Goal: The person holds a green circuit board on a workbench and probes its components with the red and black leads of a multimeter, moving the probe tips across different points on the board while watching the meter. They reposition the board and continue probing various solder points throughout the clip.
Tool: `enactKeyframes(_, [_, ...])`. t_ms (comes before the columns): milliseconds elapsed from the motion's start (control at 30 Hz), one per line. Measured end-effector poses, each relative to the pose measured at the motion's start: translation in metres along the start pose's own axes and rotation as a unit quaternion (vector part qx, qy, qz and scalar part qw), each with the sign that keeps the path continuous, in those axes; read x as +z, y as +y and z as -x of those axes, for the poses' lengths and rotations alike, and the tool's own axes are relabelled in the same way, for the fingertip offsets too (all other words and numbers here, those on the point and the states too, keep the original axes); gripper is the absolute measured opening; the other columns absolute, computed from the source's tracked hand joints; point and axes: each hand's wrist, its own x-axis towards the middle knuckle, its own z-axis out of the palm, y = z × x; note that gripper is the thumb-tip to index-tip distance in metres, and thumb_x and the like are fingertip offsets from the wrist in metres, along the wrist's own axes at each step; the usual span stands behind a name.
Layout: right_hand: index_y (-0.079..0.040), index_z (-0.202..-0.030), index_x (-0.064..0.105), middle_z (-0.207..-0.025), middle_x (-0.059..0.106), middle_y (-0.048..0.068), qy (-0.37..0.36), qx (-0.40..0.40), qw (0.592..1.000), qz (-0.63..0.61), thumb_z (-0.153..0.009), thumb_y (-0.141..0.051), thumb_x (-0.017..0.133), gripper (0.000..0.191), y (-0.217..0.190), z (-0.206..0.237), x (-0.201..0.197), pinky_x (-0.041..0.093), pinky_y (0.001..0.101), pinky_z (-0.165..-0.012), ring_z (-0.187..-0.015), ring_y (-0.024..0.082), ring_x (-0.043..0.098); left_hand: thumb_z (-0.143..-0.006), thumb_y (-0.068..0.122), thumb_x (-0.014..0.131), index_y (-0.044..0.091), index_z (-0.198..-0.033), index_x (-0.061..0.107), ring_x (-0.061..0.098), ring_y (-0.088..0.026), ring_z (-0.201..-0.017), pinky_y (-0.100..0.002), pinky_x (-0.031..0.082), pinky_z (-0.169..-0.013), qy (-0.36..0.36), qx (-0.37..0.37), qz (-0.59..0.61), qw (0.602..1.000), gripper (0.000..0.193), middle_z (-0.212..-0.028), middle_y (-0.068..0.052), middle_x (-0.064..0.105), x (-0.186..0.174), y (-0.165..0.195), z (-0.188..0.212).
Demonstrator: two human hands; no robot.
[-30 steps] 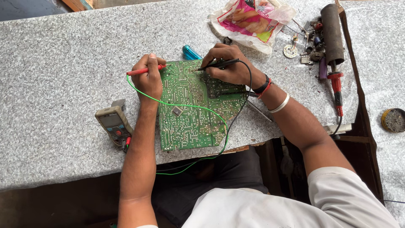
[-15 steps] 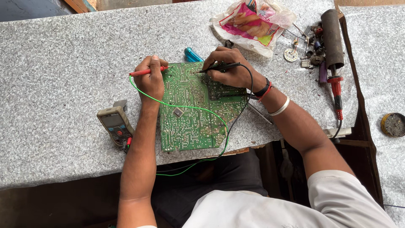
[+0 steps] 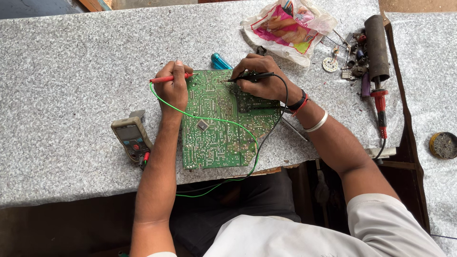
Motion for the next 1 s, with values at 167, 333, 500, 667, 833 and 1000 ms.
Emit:
enactKeyframes(167, [-0.006,-0.101,0.074,-0.094,0.074,0.008,0.003,-0.002,1.0,0.018,-0.083,-0.012,0.071,0.02,-0.004,0.001,0.001,0.056,0.0347,-0.076,-0.086,0.022,0.071,-0.109,0.025,0.05,-0.002,-0.085,0.071,0.064,-0.013,-0.07,-0.03,0.051,-0.067,0.003,-0.003,0.0,1.0,0.042,-0.075,-0.008,0.072,-0.001,0.002,0.003])
enactKeyframes(333, [-0.006,-0.102,0.074,-0.095,0.074,0.008,0.003,-0.001,1.0,0.008,-0.083,-0.012,0.07,0.02,-0.008,0.001,0.004,0.057,0.0335,-0.078,-0.087,0.021,0.072,-0.109,0.025,0.051,-0.002,-0.084,0.071,0.065,-0.012,-0.07,-0.029,0.052,-0.067,0.007,0.004,0.02,1.0,0.042,-0.076,-0.007,0.072,-0.003,0.001,0.004])
enactKeyframes(500, [-0.006,-0.102,0.074,-0.095,0.074,0.008,0.003,-0.006,1.0,0.007,-0.083,-0.011,0.07,0.02,-0.012,0.002,0.004,0.057,0.034,-0.078,-0.088,0.021,0.072,-0.109,0.025,0.051,-0.002,-0.085,0.071,0.064,-0.012,-0.069,-0.029,0.052,-0.066,0.005,0.001,0.016,1.0,0.042,-0.074,-0.007,0.071,-0.005,0.002,0.006])
enactKeyframes(667, [-0.005,-0.102,0.074,-0.096,0.074,0.008,0.0,-0.006,1.0,0.005,-0.084,-0.01,0.07,0.019,-0.014,0.002,0.003,0.059,0.0334,-0.081,-0.089,0.021,0.074,-0.109,0.025,0.051,-0.002,-0.085,0.071,0.064,-0.012,-0.069,-0.029,0.052,-0.066,0.005,0.003,0.017,1.0,0.041,-0.075,-0.007,0.071,-0.006,0.002,0.006])
enactKeyframes(833, [-0.005,-0.103,0.073,-0.095,0.074,0.008,0.001,-0.019,1.0,0.008,-0.083,-0.009,0.071,0.02,-0.017,0.002,0.003,0.058,0.0334,-0.08,-0.088,0.021,0.073,-0.109,0.024,0.052,-0.002,-0.085,0.071,0.063,-0.012,-0.069,-0.029,0.052,-0.065,0.009,0.004,0.011,1.0,0.041,-0.074,-0.007,0.071,-0.006,0.003,0.008])
enactKeyframes(1000, [-0.005,-0.102,0.073,-0.095,0.074,0.007,-0.002,-0.002,1.0,0.003,-0.083,-0.009,0.069,0.019,-0.02,0.002,0.003,0.058,0.0333,-0.079,-0.088,0.02,0.073,-0.108,0.024,0.051,-0.002,-0.085,0.071,0.064,-0.011,-0.069,-0.029,0.052,-0.066,0.005,-0.003,0.019,1.0,0.04,-0.075,-0.007,0.072,-0.007,0.004,0.008])
